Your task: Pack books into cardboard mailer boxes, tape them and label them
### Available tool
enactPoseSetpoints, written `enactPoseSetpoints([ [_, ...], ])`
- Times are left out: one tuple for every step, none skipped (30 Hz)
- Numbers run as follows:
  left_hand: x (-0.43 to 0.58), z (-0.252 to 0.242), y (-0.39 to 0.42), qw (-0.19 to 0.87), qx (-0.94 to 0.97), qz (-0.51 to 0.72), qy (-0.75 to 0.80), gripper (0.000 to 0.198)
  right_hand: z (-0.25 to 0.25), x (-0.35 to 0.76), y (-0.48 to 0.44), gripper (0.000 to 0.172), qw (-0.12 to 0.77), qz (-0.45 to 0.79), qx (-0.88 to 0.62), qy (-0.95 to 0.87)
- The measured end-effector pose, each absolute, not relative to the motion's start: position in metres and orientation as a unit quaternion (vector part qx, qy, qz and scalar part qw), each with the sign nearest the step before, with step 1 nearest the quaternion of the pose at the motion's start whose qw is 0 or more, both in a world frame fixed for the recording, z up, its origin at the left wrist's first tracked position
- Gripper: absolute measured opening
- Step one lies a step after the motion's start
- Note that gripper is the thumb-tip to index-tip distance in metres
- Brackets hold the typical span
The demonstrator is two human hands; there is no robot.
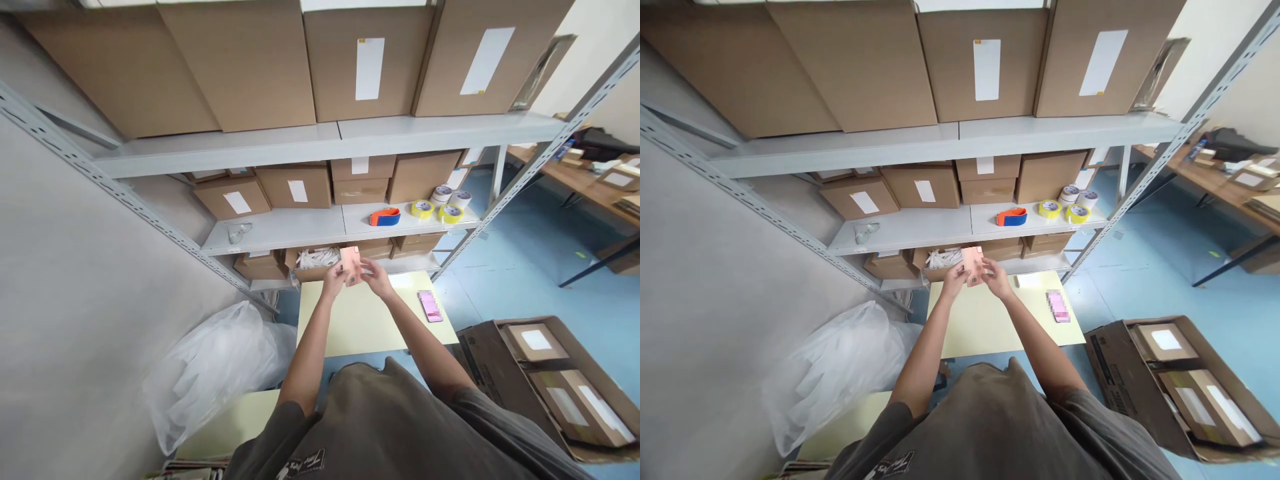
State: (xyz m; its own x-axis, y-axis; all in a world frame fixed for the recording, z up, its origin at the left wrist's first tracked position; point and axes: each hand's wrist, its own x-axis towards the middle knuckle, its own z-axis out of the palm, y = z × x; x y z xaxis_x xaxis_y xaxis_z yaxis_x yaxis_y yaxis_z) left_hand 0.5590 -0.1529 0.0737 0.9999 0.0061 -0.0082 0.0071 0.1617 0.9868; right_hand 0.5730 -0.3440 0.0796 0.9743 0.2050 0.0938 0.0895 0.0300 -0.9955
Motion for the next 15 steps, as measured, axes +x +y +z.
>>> enactPoseSetpoints([
  [0.559, 0.073, -0.145, 0.782, 0.623, -0.016, 0.007, 0.068, 0.081, 0.575, -0.346, 0.055, 0.712, 0.032, -0.698, -0.071],
  [0.558, 0.073, -0.138, 0.798, 0.602, -0.032, 0.006, 0.072, 0.082, 0.577, -0.349, 0.053, 0.717, 0.041, -0.694, -0.046],
  [0.558, 0.073, -0.131, 0.809, 0.585, -0.05, 0.004, 0.075, 0.084, 0.579, -0.351, 0.052, 0.727, 0.069, -0.683, -0.036],
  [0.557, 0.072, -0.126, 0.816, 0.575, -0.064, 0.003, 0.078, 0.086, 0.579, -0.352, 0.051, 0.739, 0.109, -0.664, -0.038],
  [0.556, 0.072, -0.121, 0.819, 0.57, -0.07, 0.003, 0.079, 0.089, 0.579, -0.352, 0.049, 0.751, 0.148, -0.642, -0.047],
  [0.556, 0.071, -0.118, 0.819, 0.57, -0.069, 0.007, 0.081, 0.09, 0.578, -0.352, 0.048, 0.762, 0.175, -0.621, -0.056],
  [0.556, 0.07, -0.115, 0.816, 0.574, -0.064, 0.016, 0.082, 0.092, 0.576, -0.35, 0.047, 0.772, 0.186, -0.605, -0.06],
  [0.555, 0.069, -0.114, 0.813, 0.579, -0.057, 0.028, 0.082, 0.092, 0.575, -0.347, 0.047, 0.781, 0.185, -0.594, -0.058],
  [0.556, 0.067, -0.112, 0.808, 0.586, -0.052, 0.041, 0.082, 0.092, 0.573, -0.344, 0.047, 0.786, 0.179, -0.589, -0.054],
  [0.556, 0.064, -0.11, 0.803, 0.592, -0.049, 0.052, 0.082, 0.09, 0.572, -0.34, 0.047, 0.789, 0.173, -0.587, -0.049],
  [0.555, 0.06, -0.108, 0.798, 0.598, -0.048, 0.062, 0.081, 0.088, 0.572, -0.336, 0.048, 0.79, 0.172, -0.587, -0.044],
  [0.555, 0.055, -0.105, 0.793, 0.603, -0.046, 0.07, 0.081, 0.084, 0.573, -0.331, 0.048, 0.788, 0.176, -0.589, -0.041],
  [0.555, 0.048, -0.101, 0.789, 0.608, -0.043, 0.078, 0.08, 0.08, 0.573, -0.326, 0.049, 0.784, 0.184, -0.592, -0.039],
  [0.554, 0.04, -0.097, 0.785, 0.613, -0.037, 0.087, 0.079, 0.074, 0.575, -0.321, 0.049, 0.778, 0.195, -0.596, -0.036],
  [0.552, 0.03, -0.093, 0.781, 0.616, -0.031, 0.101, 0.077, 0.068, 0.576, -0.315, 0.05, 0.77, 0.21, -0.602, -0.032],
])
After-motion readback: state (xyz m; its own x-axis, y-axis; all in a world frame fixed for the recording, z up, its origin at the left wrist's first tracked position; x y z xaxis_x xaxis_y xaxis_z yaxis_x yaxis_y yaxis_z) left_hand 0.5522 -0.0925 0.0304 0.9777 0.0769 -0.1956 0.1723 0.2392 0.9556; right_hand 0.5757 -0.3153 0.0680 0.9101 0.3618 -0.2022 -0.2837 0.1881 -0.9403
